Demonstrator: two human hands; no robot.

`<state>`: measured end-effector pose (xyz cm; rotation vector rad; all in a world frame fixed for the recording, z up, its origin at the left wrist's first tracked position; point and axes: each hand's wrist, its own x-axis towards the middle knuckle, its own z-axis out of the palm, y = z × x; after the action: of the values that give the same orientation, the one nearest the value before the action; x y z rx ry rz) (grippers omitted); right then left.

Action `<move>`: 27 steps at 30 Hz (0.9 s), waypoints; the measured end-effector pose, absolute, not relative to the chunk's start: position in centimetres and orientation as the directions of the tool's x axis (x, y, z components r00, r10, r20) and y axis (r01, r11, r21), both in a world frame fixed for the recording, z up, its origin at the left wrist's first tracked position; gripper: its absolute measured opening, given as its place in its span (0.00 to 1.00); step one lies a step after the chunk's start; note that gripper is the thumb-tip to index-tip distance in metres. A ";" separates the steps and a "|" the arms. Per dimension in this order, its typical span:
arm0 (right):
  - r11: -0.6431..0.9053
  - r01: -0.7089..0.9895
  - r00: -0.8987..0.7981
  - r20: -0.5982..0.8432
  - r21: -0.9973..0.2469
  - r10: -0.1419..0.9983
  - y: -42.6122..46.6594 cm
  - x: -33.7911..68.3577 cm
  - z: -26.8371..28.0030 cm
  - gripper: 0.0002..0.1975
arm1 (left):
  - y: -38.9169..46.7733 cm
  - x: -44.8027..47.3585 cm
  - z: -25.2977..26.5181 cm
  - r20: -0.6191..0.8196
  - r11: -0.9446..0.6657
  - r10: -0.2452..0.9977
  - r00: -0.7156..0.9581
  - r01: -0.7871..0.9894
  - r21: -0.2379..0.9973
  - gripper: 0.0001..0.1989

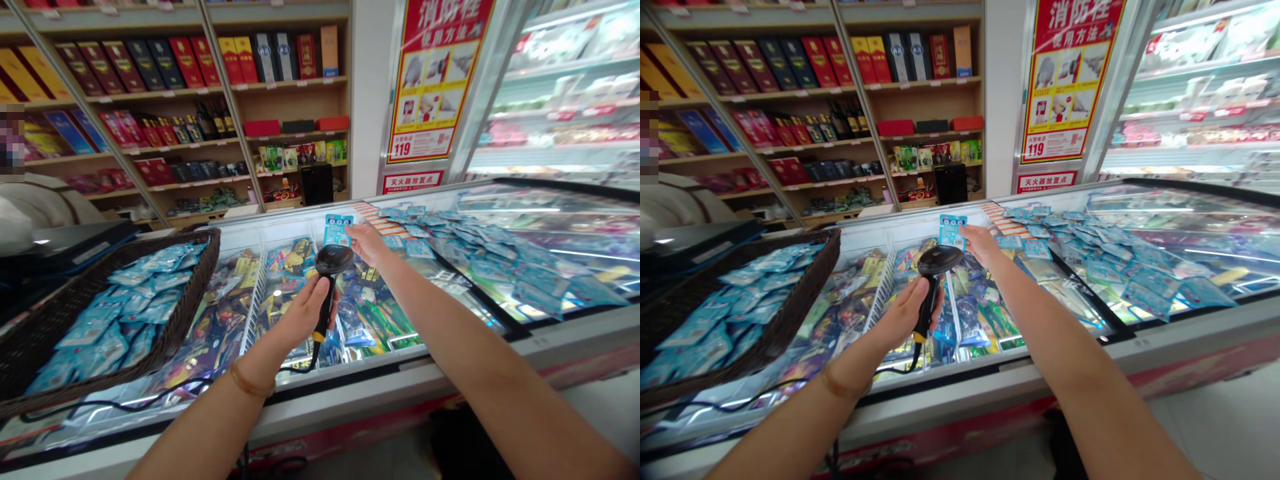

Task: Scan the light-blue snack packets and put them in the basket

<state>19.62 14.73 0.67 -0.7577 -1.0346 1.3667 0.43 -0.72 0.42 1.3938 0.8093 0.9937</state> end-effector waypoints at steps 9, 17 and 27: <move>0.088 -0.380 -0.090 0.132 -0.921 0.987 14.6 19.3 0.8 0.15 | -0.7 0.4 0.3 0.117 -0.088 0.903 0.413 -0.089 0.992 0.30; 0.078 -0.366 -0.083 0.116 -0.927 0.990 14.5 19.3 0.9 0.13 | -0.6 0.5 0.1 0.125 -0.089 0.905 0.406 -0.106 0.990 0.30; -0.121 -0.322 0.023 -0.136 -0.939 0.991 14.8 15.5 -0.8 0.13 | -0.7 -3.0 4.0 0.068 -0.095 0.991 -0.115 -0.245 0.965 0.30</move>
<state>15.45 14.77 -0.83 -1.0761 -0.8693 1.4065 -2.98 -0.71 3.96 1.0252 1.0533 1.4557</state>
